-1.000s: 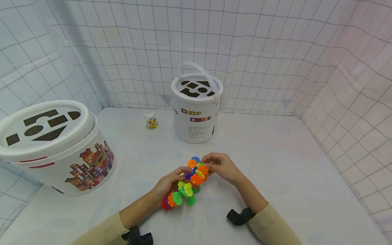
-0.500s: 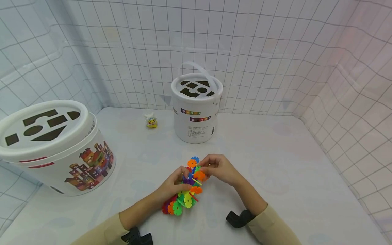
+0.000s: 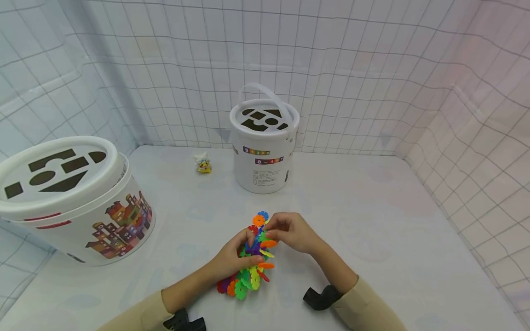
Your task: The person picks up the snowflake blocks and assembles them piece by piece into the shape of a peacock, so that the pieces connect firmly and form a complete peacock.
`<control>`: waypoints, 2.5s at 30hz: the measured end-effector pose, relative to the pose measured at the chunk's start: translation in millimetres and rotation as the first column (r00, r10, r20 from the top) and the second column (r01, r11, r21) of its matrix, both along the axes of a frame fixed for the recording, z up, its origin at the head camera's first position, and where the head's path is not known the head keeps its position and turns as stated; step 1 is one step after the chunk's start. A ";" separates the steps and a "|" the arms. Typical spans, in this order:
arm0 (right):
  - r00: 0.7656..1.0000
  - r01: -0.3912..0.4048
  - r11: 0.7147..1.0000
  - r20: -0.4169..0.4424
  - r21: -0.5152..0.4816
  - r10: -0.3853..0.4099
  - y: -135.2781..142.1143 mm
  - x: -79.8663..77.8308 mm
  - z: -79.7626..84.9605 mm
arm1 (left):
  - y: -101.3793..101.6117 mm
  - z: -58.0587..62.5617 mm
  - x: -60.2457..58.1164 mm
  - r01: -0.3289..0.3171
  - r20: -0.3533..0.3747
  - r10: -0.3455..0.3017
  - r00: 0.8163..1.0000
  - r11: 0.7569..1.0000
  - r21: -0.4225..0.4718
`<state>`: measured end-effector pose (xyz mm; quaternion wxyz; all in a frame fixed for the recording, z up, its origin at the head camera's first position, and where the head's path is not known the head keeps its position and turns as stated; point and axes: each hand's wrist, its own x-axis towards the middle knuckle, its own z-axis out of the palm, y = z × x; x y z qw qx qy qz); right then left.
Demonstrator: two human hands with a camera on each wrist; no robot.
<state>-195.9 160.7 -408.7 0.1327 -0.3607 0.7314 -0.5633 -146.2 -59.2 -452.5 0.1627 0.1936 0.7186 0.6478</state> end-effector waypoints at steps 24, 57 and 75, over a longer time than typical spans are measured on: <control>0.991 0.014 0.995 -0.135 0.101 -0.001 -1.8 2.6 4.9 | -1.6 -2.7 1.0 -0.045 -0.213 0.009 0.977 0.985 -0.164; 0.993 0.106 0.993 -0.063 0.058 -0.103 -4.4 8.3 6.4 | 0.4 2.7 1.2 -0.072 -0.238 0.035 0.971 0.986 -0.148; 1.000 -0.024 1.000 -0.008 0.019 0.024 -3.6 6.9 6.2 | -0.1 1.3 1.5 -0.046 -0.313 0.003 0.950 0.990 -0.131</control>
